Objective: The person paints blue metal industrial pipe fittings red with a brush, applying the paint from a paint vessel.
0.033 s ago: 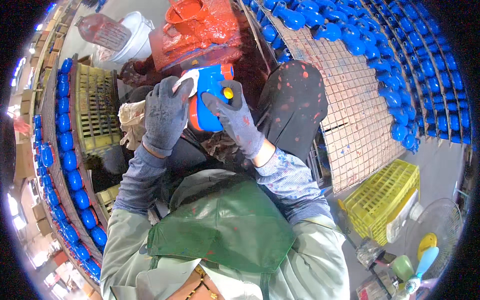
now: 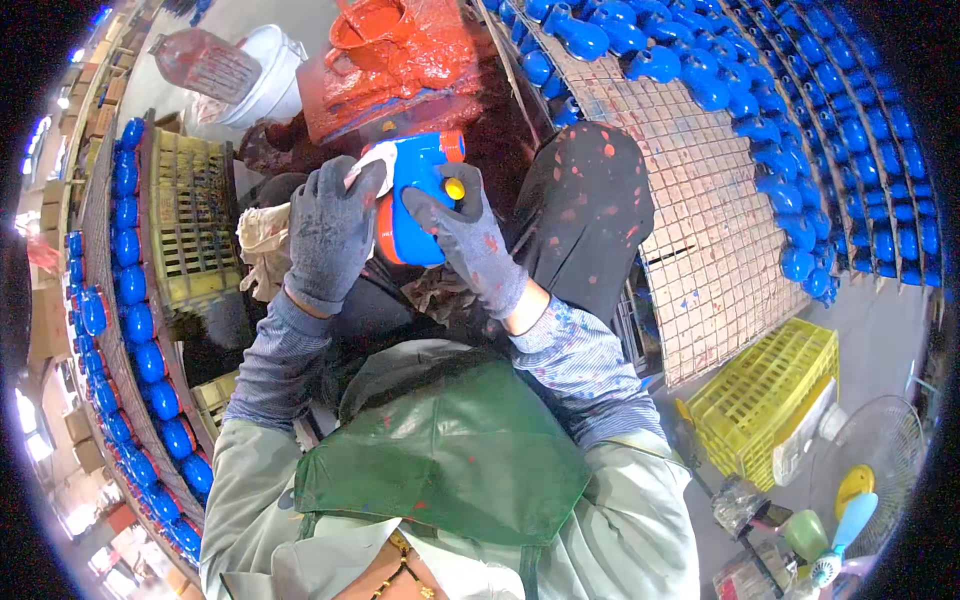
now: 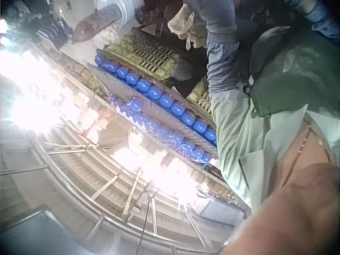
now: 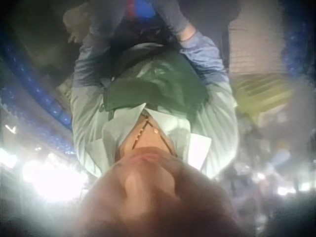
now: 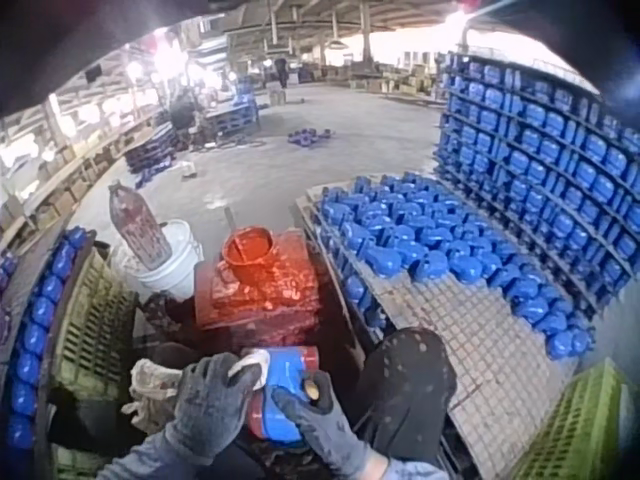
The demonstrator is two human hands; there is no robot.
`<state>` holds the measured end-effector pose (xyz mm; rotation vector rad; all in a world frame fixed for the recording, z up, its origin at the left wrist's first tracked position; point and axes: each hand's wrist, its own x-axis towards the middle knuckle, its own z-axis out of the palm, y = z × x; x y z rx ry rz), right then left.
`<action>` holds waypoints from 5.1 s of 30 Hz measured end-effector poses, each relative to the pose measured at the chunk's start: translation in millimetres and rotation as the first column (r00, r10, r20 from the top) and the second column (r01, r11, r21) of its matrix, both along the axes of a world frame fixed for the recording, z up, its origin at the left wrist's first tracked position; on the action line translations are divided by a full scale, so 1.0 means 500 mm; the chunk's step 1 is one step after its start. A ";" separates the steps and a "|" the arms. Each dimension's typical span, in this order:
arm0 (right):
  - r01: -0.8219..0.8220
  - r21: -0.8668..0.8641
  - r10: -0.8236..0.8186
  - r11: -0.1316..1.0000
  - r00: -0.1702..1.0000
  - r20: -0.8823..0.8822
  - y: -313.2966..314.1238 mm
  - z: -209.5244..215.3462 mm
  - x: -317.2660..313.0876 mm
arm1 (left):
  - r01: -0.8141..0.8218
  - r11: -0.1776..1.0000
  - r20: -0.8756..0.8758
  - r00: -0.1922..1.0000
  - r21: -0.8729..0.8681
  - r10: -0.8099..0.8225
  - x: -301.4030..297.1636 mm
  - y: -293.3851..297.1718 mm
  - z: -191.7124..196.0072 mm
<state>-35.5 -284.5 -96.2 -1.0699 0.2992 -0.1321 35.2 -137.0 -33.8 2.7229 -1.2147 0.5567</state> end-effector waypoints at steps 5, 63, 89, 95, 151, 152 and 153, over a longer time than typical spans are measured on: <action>-0.058 0.064 0.062 0.996 0.996 -0.061 0.000 -0.007 -0.004 | 0.024 0.998 0.019 1.000 0.054 -0.025 0.000 0.019 -0.012; -0.055 -0.041 0.063 0.998 0.968 0.244 -0.015 0.005 0.009 | -0.333 0.943 -0.275 0.906 0.012 0.323 -0.093 0.342 -0.034; 0.291 -0.530 -0.153 0.796 0.945 0.288 -0.023 0.231 -0.064 | -0.018 0.712 -0.176 0.973 -0.701 -0.149 -0.097 0.178 -0.004; 0.120 0.024 -0.121 0.992 0.932 0.342 -0.023 0.213 -0.070 | 0.041 0.885 -0.055 0.996 -0.464 -0.075 -0.073 0.219 0.062; 0.476 -0.824 0.148 0.307 0.831 0.536 -0.020 0.094 -0.047 | -0.942 0.142 -0.190 -0.086 -0.305 -0.978 -0.132 0.072 -0.018; 0.486 -0.814 0.115 0.319 0.833 0.542 -0.020 0.085 -0.044 | -0.975 0.077 -0.024 -0.073 -0.206 -0.997 -0.132 0.071 -0.017; 0.495 -0.804 0.083 0.331 0.833 0.547 -0.021 0.077 -0.040 | -0.975 0.076 -0.026 -0.072 -0.209 -0.997 -0.132 0.070 -0.013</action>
